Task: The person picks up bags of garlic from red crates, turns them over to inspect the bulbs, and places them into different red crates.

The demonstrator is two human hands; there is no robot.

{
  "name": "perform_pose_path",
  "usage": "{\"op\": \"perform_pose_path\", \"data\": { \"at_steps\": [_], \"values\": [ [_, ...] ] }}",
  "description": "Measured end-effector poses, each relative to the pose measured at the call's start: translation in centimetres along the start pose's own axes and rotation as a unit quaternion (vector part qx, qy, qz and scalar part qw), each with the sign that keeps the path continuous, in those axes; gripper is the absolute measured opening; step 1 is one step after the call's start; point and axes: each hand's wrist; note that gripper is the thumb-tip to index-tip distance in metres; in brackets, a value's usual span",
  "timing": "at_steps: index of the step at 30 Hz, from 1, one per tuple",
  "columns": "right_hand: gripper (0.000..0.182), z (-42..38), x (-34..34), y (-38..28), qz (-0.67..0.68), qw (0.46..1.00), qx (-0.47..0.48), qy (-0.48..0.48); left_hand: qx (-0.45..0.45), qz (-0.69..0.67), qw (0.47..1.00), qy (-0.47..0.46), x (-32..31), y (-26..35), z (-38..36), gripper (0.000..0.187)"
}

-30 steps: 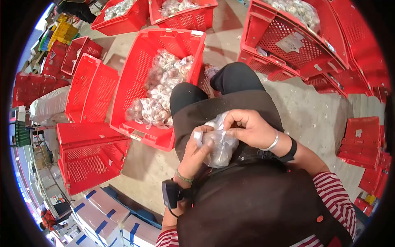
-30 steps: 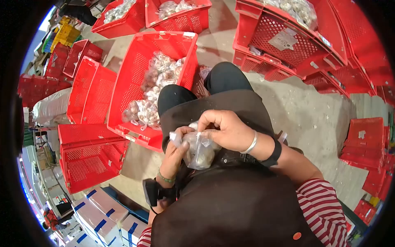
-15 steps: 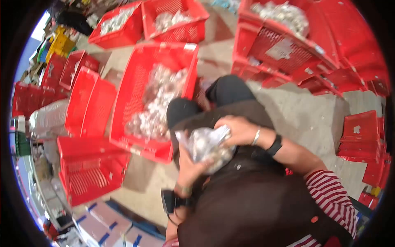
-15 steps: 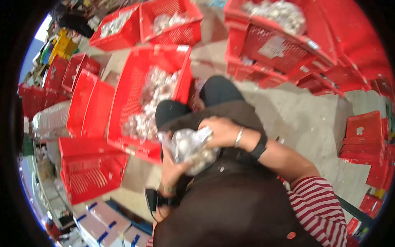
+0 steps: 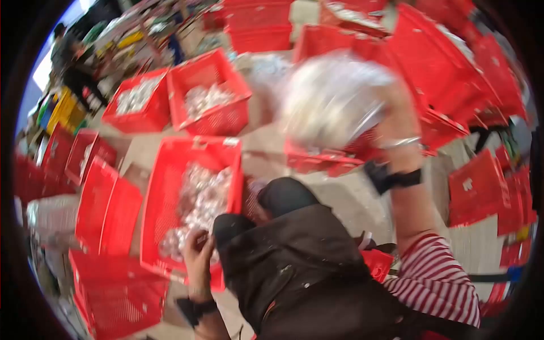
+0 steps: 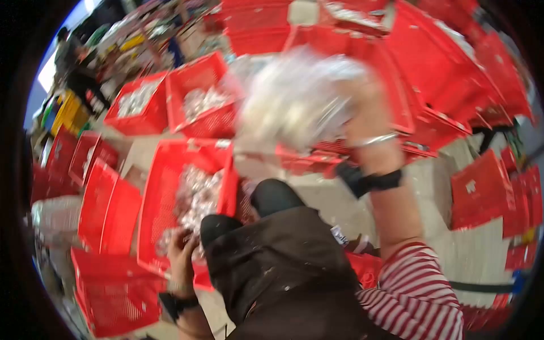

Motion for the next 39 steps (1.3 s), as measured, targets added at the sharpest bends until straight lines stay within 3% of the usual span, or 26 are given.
{"op": "perform_pose_path", "data": {
  "at_steps": [1,2,3,5,7,8,9,10,11,13,17,19,21,23,25,27,28,29,31,32,33,37,39],
  "values": [
    [0.034,1.5,0.6,-0.3,0.138,0.96,-0.244,0.026,-0.005,0.039,0.999,0.029,1.3,-1.4,1.6,0.03],
    [0.039,2.4,1.1,1.4,0.097,0.943,-0.317,-0.017,-0.024,0.091,0.994,0.047,2.6,-3.2,3.2,0.03],
    [0.042,0.4,0.1,5.7,0.231,0.929,-0.263,0.122,-0.039,0.146,0.987,0.063,4.3,-5.3,4.7,0.03],
    [0.045,-0.8,-1.5,3.1,0.429,0.804,-0.357,0.207,0.004,0.201,0.974,0.104,7.6,-11.5,7.6,0.032],
    [0.05,-6.7,-4.5,1.4,0.354,0.852,-0.377,-0.077,0.102,0.286,0.946,0.112,10.3,-18.1,10.2,0.038],
    [0.062,-10.8,-6.0,1.3,0.084,0.919,-0.227,-0.313,0.121,0.352,0.922,0.109,10.7,-19.6,11.0,0.039],
    [0.08,-13.0,-7.8,-3.0,0.2,0.842,-0.336,-0.371,0.141,0.416,0.893,0.1,10.6,-20.7,11.9,0.04],
    [0.089,-14.7,-9.6,-5.5,0.206,0.835,-0.234,-0.453,0.166,0.449,0.875,0.07,10.1,-19.6,12.6,0.047],
    [0.091,-15.7,-11.2,-8.6,0.216,0.796,-0.275,-0.494,0.183,0.488,0.853,0.028,9.9,-20.4,14.0,0.049],
    [0.091,-15.3,-12.9,-11.8,0.09,0.823,-0.201,-0.524,0.148,0.498,0.854,0.014,9.3,-24.7,16.6,0.051],
    [0.088,-14.5,-14.9,-10.4,0.117,0.807,-0.219,-0.535,0.137,0.54,0.831,-0.004,4.1,-24.7,23.7,0.065],
    [0.088,-13.9,-15.3,-9.8,0.129,0.8,-0.212,-0.546,0.067,0.582,0.811,-0.001,2.9,-26.6,27.8,0.066],
    [0.09,-13.3,-15.8,-9.3,0.13,0.797,-0.204,-0.553,-0.001,0.67,0.742,0.029,2.1,-29.6,31.3,0.061],
    [0.086,-12.8,-16.5,-9.2,0.136,0.795,-0.226,-0.546,-0.068,0.726,0.684,-0.033,2.4,-31.8,33.9,0.057],
    [0.084,-13.2,-16.6,-9.0,0.165,0.805,-0.231,-0.521,-0.08,0.703,0.702,-0.079,2.2,-31.4,35.6,0.046],
    [0.081,-13.2,-16.7,-9.3,0.174,0.802,-0.254,-0.512,0.039,0.695,0.694,-0.182,2.5,-28.9,36.5,0.039],
    [0.079,-13.1,-16.9,-9.4,0.17,0.804,-0.25,-0.511,0.037,0.654,0.738,-0.161,3.0,-28.7,36.0,0.04],
    [0.078,-12.9,-17.0,-9.4,0.167,0.81,-0.243,-0.507,0.032,0.658,0.735,-0.159,3.5,-28.0,35.3,0.04],
    [0.075,-12.8,-17.0,-9.4,0.167,0.811,-0.234,-0.51,0.039,0.535,0.834,-0.127,4.5,-25.9,32.9,0.052],
    [0.073,-12.8,-17.0,-9.5,0.167,0.808,-0.224,-0.519,0.042,0.501,0.857,-0.114,4.5,-22.8,31.4,0.042],
    [0.073,-12.6,-17.1,-9.8,0.168,0.813,-0.223,-0.511,-0.035,0.498,0.862,-0.084,5.1,-21.7,29.9,0.043],
    [0.059,-12.3,-17.5,-10.9,0.161,0.835,-0.225,-0.475,-0.182,0.388,0.902,-0.048,6.7,-12.3,22.4,0.045],
    [0.055,-11.6,-17.5,-11.0,0.2,0.832,-0.229,-0.464,-0.188,0.302,0.934,-0.035,6.8,-6.2,17.3,0.044]
  ]
}}
Point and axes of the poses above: each hand's wrist, its own z-axis towards the middle knuckle, its own x-axis out of the back of the hand, y = z × x, and after that the axes turned 6 degrees about z, right-handed
